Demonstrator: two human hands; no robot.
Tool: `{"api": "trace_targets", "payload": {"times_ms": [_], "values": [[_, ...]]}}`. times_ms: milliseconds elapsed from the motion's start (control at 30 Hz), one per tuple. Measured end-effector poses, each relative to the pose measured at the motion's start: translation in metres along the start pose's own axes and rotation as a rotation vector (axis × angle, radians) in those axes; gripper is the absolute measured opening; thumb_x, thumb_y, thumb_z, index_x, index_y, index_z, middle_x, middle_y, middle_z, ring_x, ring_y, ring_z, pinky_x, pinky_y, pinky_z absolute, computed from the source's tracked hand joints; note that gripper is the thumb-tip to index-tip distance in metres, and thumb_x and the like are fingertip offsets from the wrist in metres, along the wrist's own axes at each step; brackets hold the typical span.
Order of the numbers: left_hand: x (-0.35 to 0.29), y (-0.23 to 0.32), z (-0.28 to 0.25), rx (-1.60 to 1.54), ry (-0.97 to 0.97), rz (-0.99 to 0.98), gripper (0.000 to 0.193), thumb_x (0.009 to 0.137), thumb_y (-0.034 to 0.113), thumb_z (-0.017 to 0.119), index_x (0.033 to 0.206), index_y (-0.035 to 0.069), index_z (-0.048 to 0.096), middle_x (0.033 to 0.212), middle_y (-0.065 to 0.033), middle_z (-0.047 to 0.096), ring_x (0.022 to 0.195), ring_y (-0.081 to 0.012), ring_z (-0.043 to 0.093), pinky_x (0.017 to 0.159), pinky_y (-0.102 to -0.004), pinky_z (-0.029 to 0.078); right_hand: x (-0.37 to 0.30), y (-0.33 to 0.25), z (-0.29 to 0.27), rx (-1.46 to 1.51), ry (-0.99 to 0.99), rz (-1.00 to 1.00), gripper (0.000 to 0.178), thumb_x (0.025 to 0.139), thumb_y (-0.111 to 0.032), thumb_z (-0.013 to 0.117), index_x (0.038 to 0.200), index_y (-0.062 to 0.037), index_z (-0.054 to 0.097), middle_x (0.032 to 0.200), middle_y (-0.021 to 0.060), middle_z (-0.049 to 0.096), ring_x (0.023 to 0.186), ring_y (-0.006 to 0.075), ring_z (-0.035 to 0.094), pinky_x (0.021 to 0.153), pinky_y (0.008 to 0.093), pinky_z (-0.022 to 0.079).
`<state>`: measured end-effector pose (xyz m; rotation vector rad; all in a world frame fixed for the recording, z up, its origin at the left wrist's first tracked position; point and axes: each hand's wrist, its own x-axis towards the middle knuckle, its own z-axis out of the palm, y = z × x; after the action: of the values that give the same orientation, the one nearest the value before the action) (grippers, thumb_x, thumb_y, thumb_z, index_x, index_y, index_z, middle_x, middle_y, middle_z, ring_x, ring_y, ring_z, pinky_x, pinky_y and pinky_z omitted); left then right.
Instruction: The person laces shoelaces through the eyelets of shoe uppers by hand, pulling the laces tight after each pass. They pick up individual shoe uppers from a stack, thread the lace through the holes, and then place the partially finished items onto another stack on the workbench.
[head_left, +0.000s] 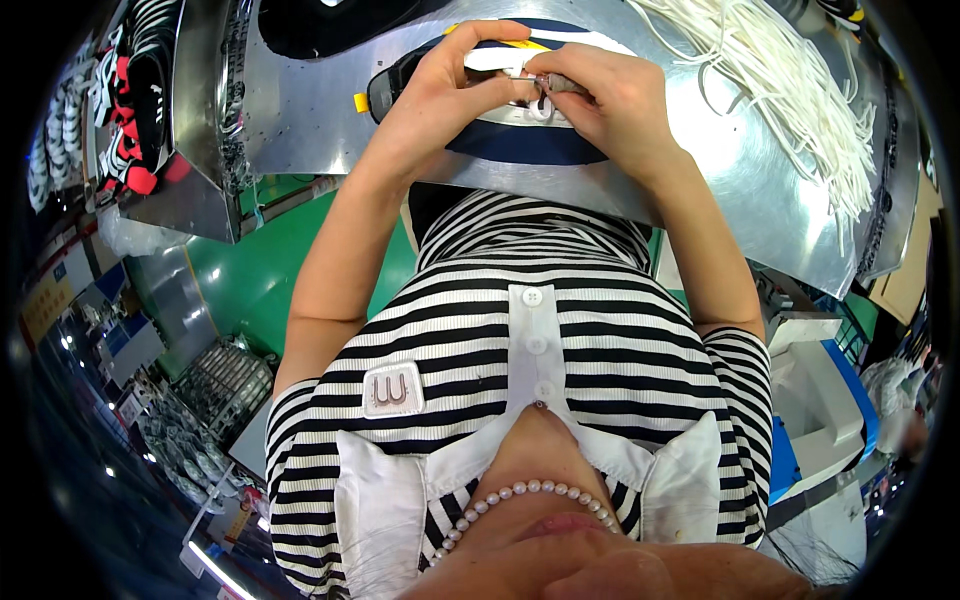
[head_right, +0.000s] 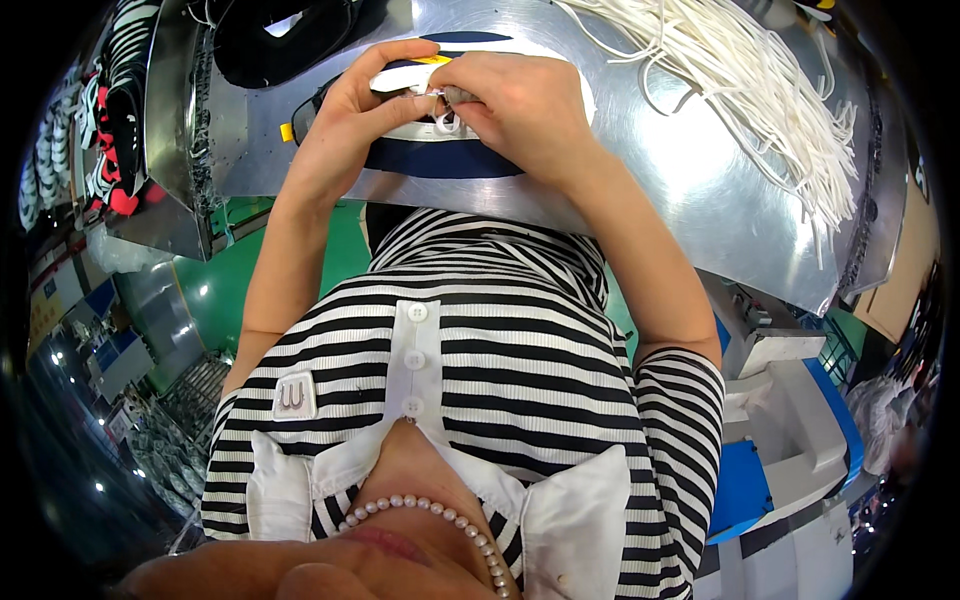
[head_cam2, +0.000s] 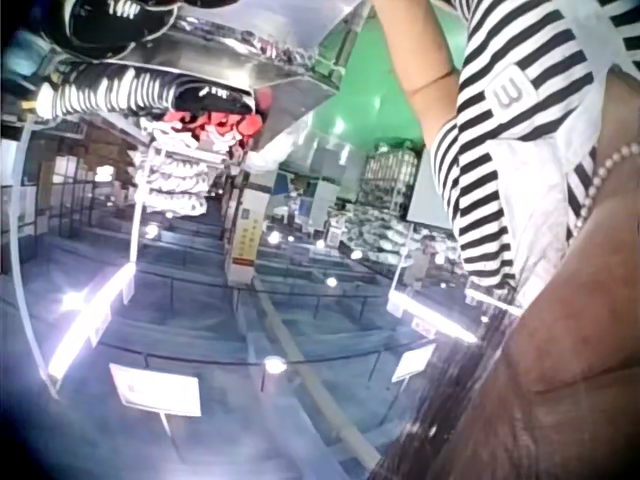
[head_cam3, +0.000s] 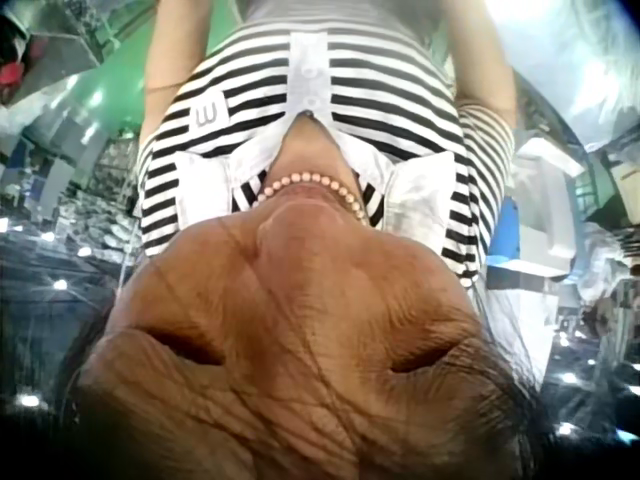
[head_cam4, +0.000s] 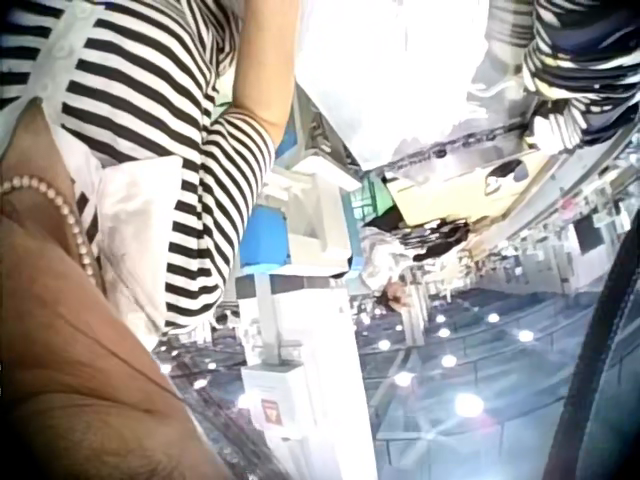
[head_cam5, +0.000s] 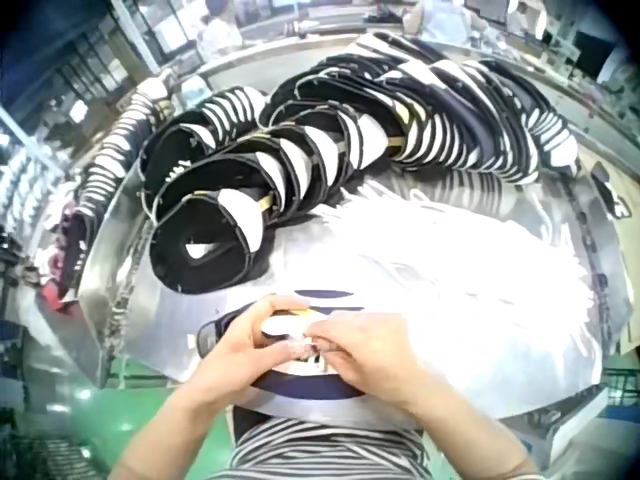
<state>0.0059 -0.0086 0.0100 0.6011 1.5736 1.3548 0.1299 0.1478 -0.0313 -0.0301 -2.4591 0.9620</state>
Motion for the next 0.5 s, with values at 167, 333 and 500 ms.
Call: {"api": "trace_targets", "payload": {"times_ms": [167, 333, 500], "values": [[0.012, -0.009, -0.004, 0.022, 0.091, 0.049, 0.04, 0.097, 0.02, 0.06, 0.132, 0.005, 0.052, 0.103, -0.0077, 0.067, 0.087, -0.0114, 0.064, 0.08, -0.0251, 0.051, -0.007, -0.046, -0.007, 0.349, 0.112, -0.071, 0.023, 0.076, -0.005, 0.073, 0.099, -0.0121, 0.072, 0.073, 0.0033, 0.064, 0.057, 0.017, 0.059, 0.051, 0.0267, 0.046], [0.023, -0.008, 0.004, 0.067, 0.188, 0.094, 0.041, 0.098, 0.023, 0.059, 0.134, 0.004, 0.05, 0.099, -0.0083, 0.067, 0.088, -0.0119, 0.063, 0.082, -0.0264, 0.05, -0.021, -0.043, 0.009, 0.432, 0.072, 0.076, 0.019, 0.08, -0.008, 0.074, 0.1, -0.0094, 0.073, 0.073, 0.0043, 0.065, 0.054, 0.0141, 0.056, 0.049, 0.0271, 0.043], [-0.003, 0.002, 0.002, 0.59, 0.224, 0.154, 0.043, 0.098, 0.022, 0.058, 0.135, 0.004, 0.046, 0.101, -0.0212, 0.069, 0.09, -0.033, 0.068, 0.079, -0.0381, 0.052, -0.036, -0.051, -0.013, 0.504, -0.074, 0.43, 0.017, 0.084, -0.012, 0.075, 0.101, -0.0071, 0.073, 0.077, 0.0068, 0.07, 0.058, 0.0095, 0.059, 0.056, 0.0238, 0.048]]}}
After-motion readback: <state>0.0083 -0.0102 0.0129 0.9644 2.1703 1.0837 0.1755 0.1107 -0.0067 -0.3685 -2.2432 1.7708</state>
